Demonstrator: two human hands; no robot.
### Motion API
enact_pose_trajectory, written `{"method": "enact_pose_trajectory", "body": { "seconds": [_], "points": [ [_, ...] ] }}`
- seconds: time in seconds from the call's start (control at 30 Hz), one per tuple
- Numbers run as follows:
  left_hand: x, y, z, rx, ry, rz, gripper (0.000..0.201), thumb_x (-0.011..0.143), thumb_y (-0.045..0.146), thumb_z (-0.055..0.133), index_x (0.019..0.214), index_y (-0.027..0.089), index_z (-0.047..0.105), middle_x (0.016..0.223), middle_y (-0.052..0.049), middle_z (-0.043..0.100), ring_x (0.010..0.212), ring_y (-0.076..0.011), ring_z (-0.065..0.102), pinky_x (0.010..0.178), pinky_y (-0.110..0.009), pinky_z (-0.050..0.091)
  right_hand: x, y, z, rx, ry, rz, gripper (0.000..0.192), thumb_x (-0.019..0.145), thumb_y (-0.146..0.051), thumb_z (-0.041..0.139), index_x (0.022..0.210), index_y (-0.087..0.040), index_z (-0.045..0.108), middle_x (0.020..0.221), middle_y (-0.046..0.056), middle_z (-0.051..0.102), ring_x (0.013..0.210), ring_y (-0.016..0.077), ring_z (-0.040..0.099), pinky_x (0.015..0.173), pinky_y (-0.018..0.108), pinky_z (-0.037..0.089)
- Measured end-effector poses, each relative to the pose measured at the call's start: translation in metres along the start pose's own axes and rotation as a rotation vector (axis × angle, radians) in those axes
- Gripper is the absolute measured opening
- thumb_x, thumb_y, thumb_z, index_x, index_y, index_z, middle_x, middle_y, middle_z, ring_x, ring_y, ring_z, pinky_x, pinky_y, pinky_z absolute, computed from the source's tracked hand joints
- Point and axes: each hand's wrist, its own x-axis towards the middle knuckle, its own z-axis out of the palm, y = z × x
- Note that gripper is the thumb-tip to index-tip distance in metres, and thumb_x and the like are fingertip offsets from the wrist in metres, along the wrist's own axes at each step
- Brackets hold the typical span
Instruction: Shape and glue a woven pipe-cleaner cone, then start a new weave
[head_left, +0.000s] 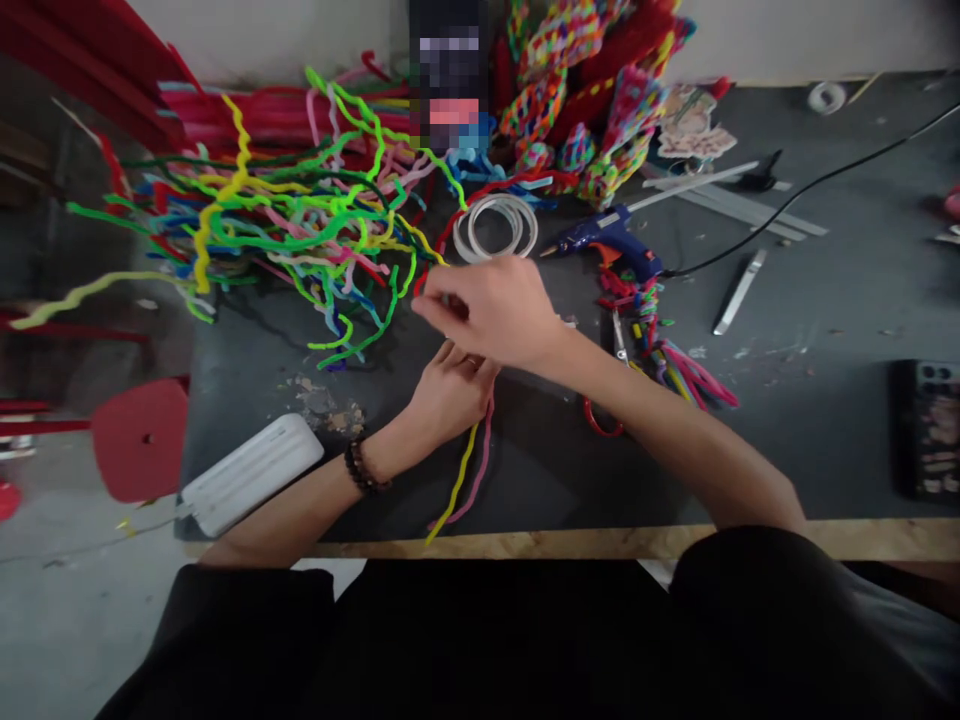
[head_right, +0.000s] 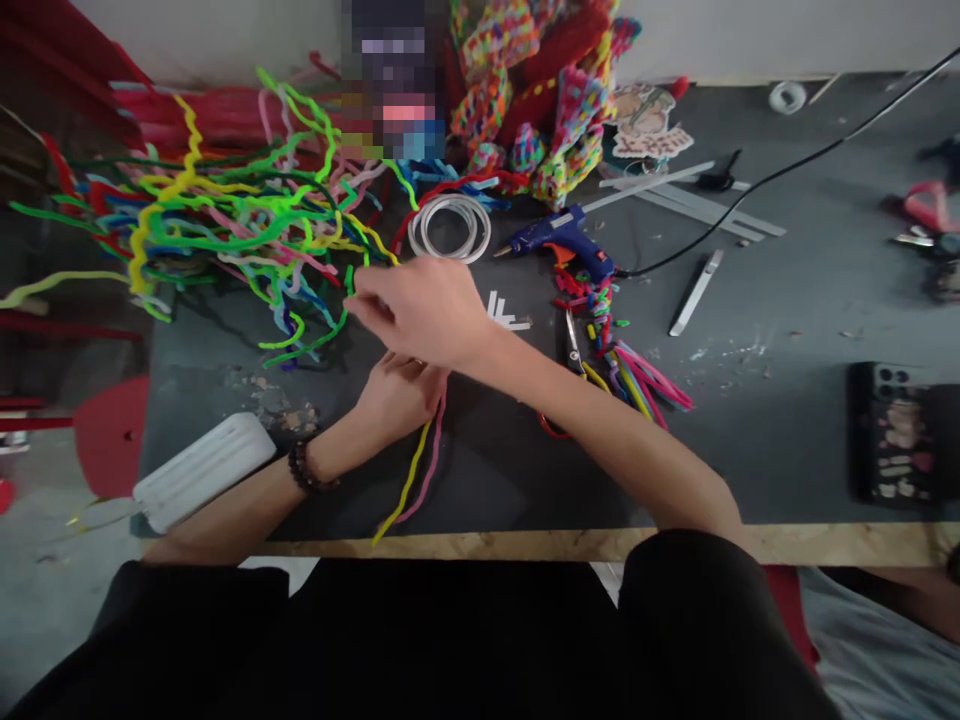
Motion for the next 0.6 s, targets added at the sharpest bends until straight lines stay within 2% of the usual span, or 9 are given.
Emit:
{"method": "enact_pose_trajectory", "body": {
  "seconds": [0.07,0.17,0.27,0.33,0.43,0.5,0.6],
  "points": [
    [0.003,0.002,-0.006,0.084,-0.011,0.030,0.027,0.098,0.012,0.053,0.120,0.013,0.070,0.113,-0.017,0.078,0.126,-0.0329,0.068,0.108,-0.051,0.058,0.016,0.012,-0.002,-0.016,0.052,0.098,0.038,0.108,-0.043,0.043,0.105,-0.020,0.073,0.091,0.004,0.073,0.084,0.0176,0.062,0.074,0.029,0.038],
    [0.004,0.003,-0.009,0.084,0.000,0.036,0.034,0.101,0.014,0.053,0.132,0.013,0.065,0.141,-0.018,0.069,0.142,-0.0319,0.058,0.114,-0.050,0.054,0.032,0.031,-0.002,-0.054,0.137,0.228,0.035,0.106,-0.040,0.046,0.108,-0.019,0.074,0.093,0.005,0.073,0.088,0.0183,0.064,0.080,0.030,0.044],
    [0.002,0.003,-0.006,0.077,-0.004,0.030,0.036,0.102,0.015,0.054,0.136,0.012,0.064,0.144,-0.019,0.067,0.145,-0.0329,0.056,0.115,-0.051,0.054,0.045,0.046,0.000,-0.106,0.250,0.357,0.032,0.102,-0.041,0.055,0.116,-0.020,0.074,0.097,0.006,0.075,0.093,0.0220,0.070,0.085,0.036,0.048],
    [0.000,0.004,-0.005,0.094,-0.001,0.029,0.037,0.103,0.017,0.054,0.138,0.010,0.063,0.147,-0.021,0.065,0.146,-0.0341,0.056,0.115,-0.051,0.054,0.055,0.052,0.003,-0.167,0.249,0.415,0.038,0.099,-0.045,0.059,0.118,-0.016,0.073,0.102,0.011,0.075,0.098,0.0273,0.072,0.085,0.040,0.050],
    [-0.002,0.005,-0.005,0.116,0.016,0.045,0.037,0.104,0.019,0.055,0.138,0.010,0.063,0.148,-0.021,0.064,0.145,-0.0343,0.057,0.115,-0.051,0.055,0.069,0.055,0.010,-0.237,0.221,0.430,0.045,0.101,-0.050,0.056,0.117,-0.011,0.071,0.106,0.016,0.073,0.098,0.0303,0.073,0.083,0.042,0.052],
    [-0.002,0.005,-0.006,0.139,0.031,0.064,0.036,0.104,0.019,0.055,0.137,0.009,0.064,0.147,-0.019,0.065,0.143,-0.0335,0.058,0.114,-0.050,0.056,0.077,0.054,0.014,-0.262,0.215,0.427,0.040,0.100,-0.047,0.059,0.113,-0.012,0.072,0.105,0.018,0.073,0.096,0.0316,0.073,0.082,0.044,0.053],
    [-0.004,0.004,-0.007,0.172,0.051,0.083,0.036,0.104,0.020,0.055,0.137,0.008,0.064,0.147,-0.018,0.066,0.142,-0.0329,0.060,0.114,-0.048,0.056,0.083,0.050,0.016,-0.251,0.216,0.434,0.023,0.097,-0.031,0.063,0.107,-0.013,0.072,0.104,0.016,0.071,0.098,0.0329,0.071,0.085,0.048,0.054]
  ]
}}
